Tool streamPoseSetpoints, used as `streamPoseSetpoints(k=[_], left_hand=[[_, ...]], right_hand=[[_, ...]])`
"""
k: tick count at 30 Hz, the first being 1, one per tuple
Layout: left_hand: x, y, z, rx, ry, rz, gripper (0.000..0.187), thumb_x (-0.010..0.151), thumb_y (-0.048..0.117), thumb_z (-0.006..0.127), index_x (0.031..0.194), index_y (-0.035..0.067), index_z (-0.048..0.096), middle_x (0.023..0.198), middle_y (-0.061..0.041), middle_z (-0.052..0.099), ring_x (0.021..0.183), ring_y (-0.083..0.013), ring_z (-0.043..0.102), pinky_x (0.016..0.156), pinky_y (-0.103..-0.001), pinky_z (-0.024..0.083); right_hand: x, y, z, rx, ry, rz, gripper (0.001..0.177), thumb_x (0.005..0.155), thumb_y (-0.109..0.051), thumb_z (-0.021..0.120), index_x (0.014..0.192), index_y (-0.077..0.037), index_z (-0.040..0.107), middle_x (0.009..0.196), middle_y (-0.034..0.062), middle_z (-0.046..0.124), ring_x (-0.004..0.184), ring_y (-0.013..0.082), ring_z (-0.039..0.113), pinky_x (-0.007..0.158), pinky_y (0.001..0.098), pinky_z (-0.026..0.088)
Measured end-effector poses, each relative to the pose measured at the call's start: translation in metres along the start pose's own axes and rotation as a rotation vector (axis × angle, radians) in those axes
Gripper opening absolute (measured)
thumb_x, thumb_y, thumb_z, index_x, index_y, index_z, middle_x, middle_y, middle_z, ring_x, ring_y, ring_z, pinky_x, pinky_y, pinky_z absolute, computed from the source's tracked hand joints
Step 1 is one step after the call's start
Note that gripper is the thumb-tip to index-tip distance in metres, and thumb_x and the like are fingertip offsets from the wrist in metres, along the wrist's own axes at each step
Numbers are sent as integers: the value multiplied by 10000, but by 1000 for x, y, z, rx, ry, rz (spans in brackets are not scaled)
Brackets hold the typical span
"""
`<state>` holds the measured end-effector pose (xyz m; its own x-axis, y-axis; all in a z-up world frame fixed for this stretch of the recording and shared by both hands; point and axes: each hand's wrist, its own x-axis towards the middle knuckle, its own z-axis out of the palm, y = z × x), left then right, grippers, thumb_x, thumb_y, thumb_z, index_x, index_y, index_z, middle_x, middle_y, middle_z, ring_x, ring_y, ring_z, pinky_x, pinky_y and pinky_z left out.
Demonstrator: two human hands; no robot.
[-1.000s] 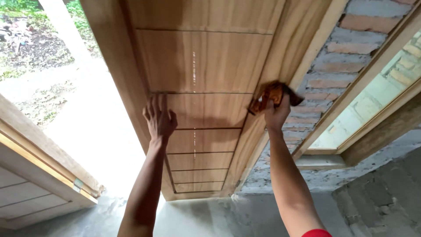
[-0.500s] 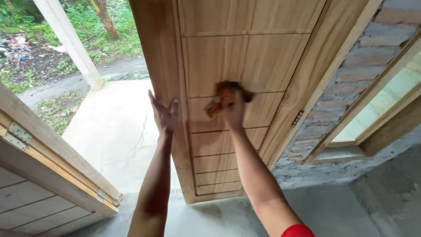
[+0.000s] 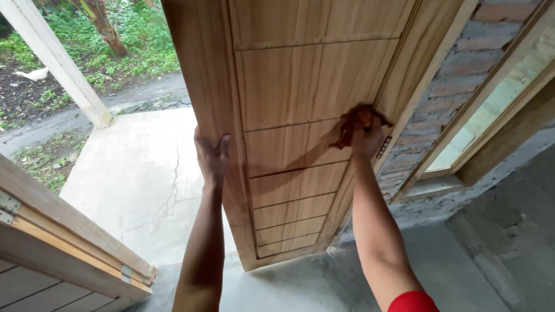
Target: The person wipes the surface of a wooden door with a patterned cloth. They move the cloth across the panels and edges of the door in a systematic manner, covering the entire visible surface.
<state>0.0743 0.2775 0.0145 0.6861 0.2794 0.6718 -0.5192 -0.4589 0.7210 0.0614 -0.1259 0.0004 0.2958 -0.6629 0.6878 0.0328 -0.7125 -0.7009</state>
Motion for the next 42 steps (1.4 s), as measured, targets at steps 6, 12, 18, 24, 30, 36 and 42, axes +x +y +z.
streamPoseSetpoints(k=[6,12,18,24,30,36,42], left_hand=[[-3,5,-2,-4,20,21,730,953,378,740,1507,191,302,1278,-214,529,1183,-521,563,906,-681,506],[-3,-7,6,43,63,83,739,930,407,746,1488,156,331,1197,-203,554,1081,-504,618,779,-645,539],[-9,1,0,62,95,123,685,934,330,754,1452,121,357,1128,-251,563,1008,-561,607,707,-667,528],[-11,-2,4,-10,92,148,646,930,264,758,1417,83,374,1109,-281,573,1018,-590,594,738,-712,513],[-7,-7,15,-24,153,123,651,913,250,786,1410,97,395,1133,-262,580,1038,-555,607,769,-684,527],[-7,-15,20,-40,236,141,685,882,412,779,1418,147,448,1098,-257,609,1006,-544,625,761,-671,522],[-5,-12,11,-5,179,119,714,871,391,785,1422,122,417,1094,-240,623,986,-531,654,751,-637,550]], right_hand=[[13,-8,28,491,133,156,410,923,13,631,1325,-22,560,1238,255,623,1239,426,579,1115,519,404],[-91,-114,84,734,-179,50,301,831,91,716,1115,18,652,951,159,690,939,232,625,846,379,542],[-100,-169,48,339,-595,-479,425,938,-366,641,1281,-119,688,926,140,742,755,284,729,604,355,594],[-4,-33,106,474,-314,-344,783,763,80,652,1501,44,393,1406,336,512,1323,461,489,1134,576,415],[104,-36,34,444,38,-387,822,742,99,640,1504,108,331,1409,344,517,1344,438,502,1207,479,364],[63,-109,50,715,-72,105,657,979,18,656,1550,-90,350,1558,134,423,1436,244,421,1296,416,252],[-39,-254,74,652,-233,-217,521,861,125,632,1369,54,537,1270,287,618,1238,407,580,1103,518,470]])
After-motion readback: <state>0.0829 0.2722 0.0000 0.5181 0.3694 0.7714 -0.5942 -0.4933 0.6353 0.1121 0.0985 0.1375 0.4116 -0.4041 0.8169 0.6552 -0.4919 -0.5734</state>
